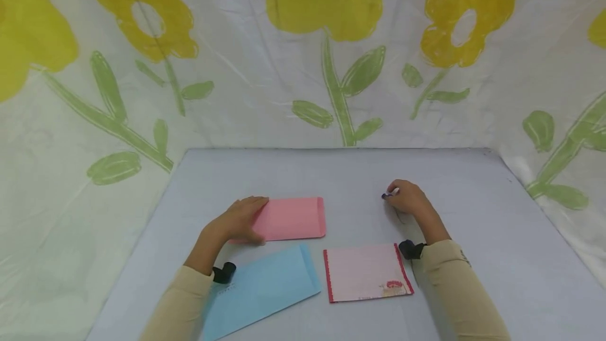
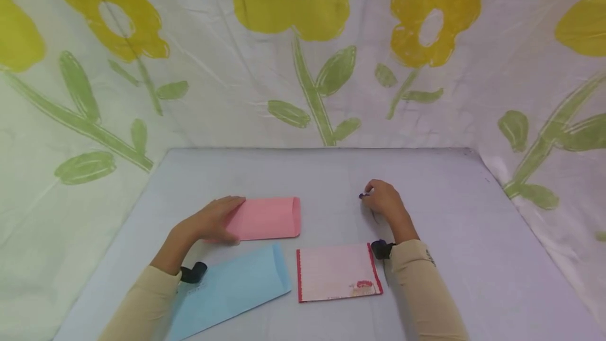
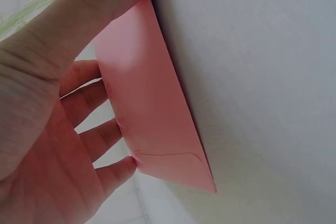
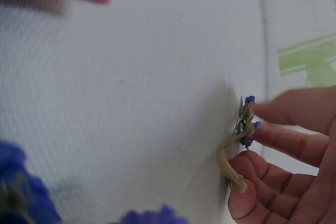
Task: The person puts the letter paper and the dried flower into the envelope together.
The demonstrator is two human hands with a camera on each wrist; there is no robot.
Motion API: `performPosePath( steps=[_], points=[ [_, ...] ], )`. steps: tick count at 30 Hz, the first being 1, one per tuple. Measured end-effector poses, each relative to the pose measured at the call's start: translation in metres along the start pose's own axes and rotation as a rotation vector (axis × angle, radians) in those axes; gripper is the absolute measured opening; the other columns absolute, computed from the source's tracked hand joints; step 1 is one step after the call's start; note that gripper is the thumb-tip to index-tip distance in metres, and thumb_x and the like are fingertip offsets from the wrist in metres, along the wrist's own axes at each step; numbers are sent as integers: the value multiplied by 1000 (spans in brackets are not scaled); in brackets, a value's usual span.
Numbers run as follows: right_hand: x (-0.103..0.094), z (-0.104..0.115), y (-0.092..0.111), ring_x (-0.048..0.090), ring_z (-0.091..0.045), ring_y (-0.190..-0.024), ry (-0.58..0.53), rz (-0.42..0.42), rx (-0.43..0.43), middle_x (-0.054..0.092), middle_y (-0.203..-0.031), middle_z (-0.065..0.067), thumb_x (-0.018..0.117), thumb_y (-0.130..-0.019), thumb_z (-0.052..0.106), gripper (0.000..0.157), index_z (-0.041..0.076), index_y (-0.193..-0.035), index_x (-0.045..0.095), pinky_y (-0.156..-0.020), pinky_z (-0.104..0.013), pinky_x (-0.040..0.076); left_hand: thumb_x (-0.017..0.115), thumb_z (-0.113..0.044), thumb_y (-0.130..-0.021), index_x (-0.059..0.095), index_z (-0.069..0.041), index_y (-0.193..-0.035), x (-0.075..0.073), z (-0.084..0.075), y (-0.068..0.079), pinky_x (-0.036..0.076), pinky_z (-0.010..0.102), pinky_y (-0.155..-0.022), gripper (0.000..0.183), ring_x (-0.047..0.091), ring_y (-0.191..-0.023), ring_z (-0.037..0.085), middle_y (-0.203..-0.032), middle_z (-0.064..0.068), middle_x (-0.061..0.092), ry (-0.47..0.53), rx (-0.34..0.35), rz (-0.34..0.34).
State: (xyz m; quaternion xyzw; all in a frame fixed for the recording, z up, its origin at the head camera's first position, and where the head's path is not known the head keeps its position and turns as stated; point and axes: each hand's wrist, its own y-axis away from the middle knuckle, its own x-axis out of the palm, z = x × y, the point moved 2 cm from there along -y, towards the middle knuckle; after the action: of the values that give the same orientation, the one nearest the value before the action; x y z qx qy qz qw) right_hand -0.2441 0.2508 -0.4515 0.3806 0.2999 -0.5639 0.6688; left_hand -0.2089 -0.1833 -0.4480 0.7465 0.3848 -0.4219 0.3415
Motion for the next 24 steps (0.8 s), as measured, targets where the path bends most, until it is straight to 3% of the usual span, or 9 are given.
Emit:
performPosePath(
  steps=[12,17,24],
  points=[
    [-1,9,0,58,-27,-80,14,0,-19,64,-87,-13,73,-82,7,12,1,-86,63,-64,-37,48,90,-28,-72,39,-1,-152,-1,-1,2,19,60,-118,99,31,-144,38,-154,18,41,8,-12,6],
    [-5,11,2,61,-26,-79,-56,46,-28,65,-91,-15,71,-82,2,20,-3,-99,63,-64,-37,51,91,-28,-72,40,-1,-151,-1,-1,2,20,61,-117,98,32,-143,39,-153,19,42,8,-4,-2],
    [-10,15,2,66,-19,-73,-330,150,-72,68,-91,-17,64,-91,-1,28,-12,-117,60,-65,-33,59,91,-27,-71,40,-1,-151,0,0,1,20,62,-117,98,32,-143,40,-152,20,42,9,-2,-1]
  ],
)
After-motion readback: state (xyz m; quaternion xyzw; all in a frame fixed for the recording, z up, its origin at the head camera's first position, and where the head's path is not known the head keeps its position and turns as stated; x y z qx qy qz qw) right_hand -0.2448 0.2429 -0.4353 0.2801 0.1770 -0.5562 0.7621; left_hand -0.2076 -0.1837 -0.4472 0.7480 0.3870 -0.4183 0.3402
